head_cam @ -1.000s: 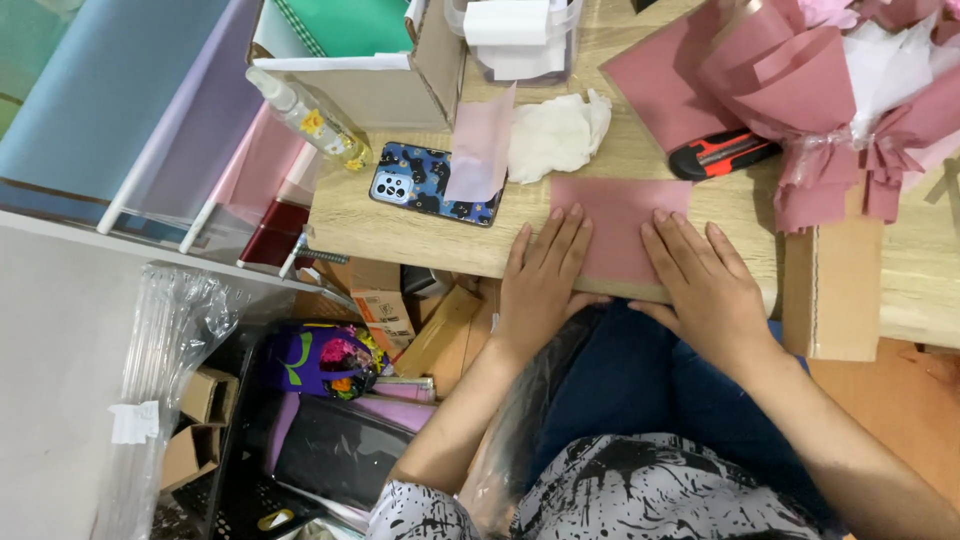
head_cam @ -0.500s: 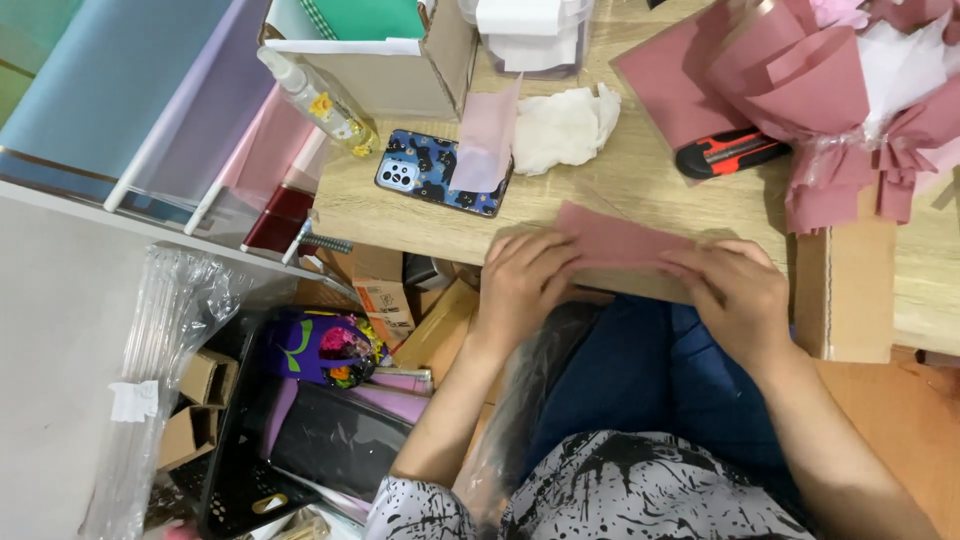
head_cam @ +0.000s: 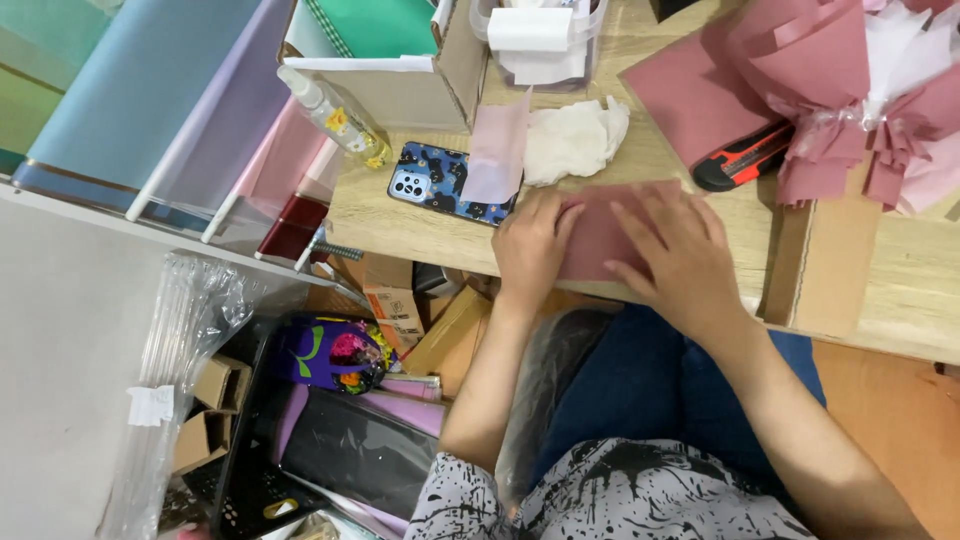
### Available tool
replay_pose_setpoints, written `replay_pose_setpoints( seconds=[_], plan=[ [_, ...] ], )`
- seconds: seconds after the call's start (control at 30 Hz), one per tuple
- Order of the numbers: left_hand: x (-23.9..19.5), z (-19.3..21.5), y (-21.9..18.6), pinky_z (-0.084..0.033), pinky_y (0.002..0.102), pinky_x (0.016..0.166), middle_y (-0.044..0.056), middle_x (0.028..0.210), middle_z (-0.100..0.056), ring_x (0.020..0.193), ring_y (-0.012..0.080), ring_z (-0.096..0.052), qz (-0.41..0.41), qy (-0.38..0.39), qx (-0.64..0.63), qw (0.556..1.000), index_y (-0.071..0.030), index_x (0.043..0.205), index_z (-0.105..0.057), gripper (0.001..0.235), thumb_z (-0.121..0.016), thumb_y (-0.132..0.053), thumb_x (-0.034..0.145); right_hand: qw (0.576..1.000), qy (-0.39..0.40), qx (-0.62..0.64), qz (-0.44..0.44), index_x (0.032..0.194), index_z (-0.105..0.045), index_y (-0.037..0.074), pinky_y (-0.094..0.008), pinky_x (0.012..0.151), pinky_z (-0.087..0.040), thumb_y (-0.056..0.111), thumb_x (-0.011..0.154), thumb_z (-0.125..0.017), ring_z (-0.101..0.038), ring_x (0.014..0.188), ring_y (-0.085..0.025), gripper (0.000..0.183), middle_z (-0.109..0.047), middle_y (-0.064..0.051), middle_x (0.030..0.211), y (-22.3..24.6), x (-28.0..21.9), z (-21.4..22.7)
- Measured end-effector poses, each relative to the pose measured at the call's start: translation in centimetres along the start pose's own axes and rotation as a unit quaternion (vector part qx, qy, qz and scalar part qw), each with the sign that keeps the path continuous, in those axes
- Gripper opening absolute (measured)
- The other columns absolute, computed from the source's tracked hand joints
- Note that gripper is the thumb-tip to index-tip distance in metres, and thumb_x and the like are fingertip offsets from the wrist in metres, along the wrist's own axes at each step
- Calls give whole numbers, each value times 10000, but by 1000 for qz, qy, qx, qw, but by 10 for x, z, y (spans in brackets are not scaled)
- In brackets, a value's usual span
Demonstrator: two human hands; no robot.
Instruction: The person wraps a small bouquet of artificial flowers with pink paper, ties a ribbon around the base, and trims the excess with scissors. They then fold a sheet of pink paper on the table.
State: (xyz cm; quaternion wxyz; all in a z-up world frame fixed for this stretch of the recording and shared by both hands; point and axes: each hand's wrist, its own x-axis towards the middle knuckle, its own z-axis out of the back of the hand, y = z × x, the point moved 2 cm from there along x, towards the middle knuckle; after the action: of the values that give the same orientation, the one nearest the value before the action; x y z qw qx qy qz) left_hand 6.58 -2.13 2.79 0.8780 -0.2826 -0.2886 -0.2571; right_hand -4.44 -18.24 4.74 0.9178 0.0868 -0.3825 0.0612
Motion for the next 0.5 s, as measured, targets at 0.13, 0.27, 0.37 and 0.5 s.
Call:
replay_pose_setpoints(
  seconds=[0.13, 0.27, 0.37, 0.5],
  plan=[
    [11, 5, -11, -563, 369, 819, 27, 1064, -644, 995, 245, -660, -70, -78, 8, 994, -164, 1038, -661, 194, -695, -324, 934, 982, 190, 6, -6, 1534, -497, 182, -547, 1243, -184, 557, 995, -481, -405, 1477, -335, 657, -520, -168, 1523, 3, -7, -11],
    [29, 10, -26, -526, 412, 885, 112, 1165, -663, 1104, 295, -635, -118, -37, 46, 991, -82, 904, -710, 39, -741, -106, 905, 981, 194, 14, -14, 1520, -501, 170, -550, 1242, -183, 538, 993, -493, -402, 1482, -327, 643, -502, -162, 1543, 4, -6, -9],
    [37, -14, -22, -498, 411, 905, 144, 1058, -716, 1061, 294, -663, -190, -73, 135, 970, -76, 890, -705, 66, -661, -93, 936, 975, 218, 20, -29, 1522, -496, 167, -546, 1243, -179, 575, 992, -456, -407, 1478, -323, 670, -508, -150, 1539, 6, -1, -3],
    [53, -37, -9, -517, 421, 860, 176, 994, -714, 1014, 329, -673, -222, -73, 140, 962, -28, 859, -713, 131, -608, -18, 937, 981, 187, -29, -42, 1465, -588, 193, -535, 1181, -266, 620, 996, -409, -450, 1422, -298, 659, -604, -137, 1421, 4, -3, -8]
  ],
)
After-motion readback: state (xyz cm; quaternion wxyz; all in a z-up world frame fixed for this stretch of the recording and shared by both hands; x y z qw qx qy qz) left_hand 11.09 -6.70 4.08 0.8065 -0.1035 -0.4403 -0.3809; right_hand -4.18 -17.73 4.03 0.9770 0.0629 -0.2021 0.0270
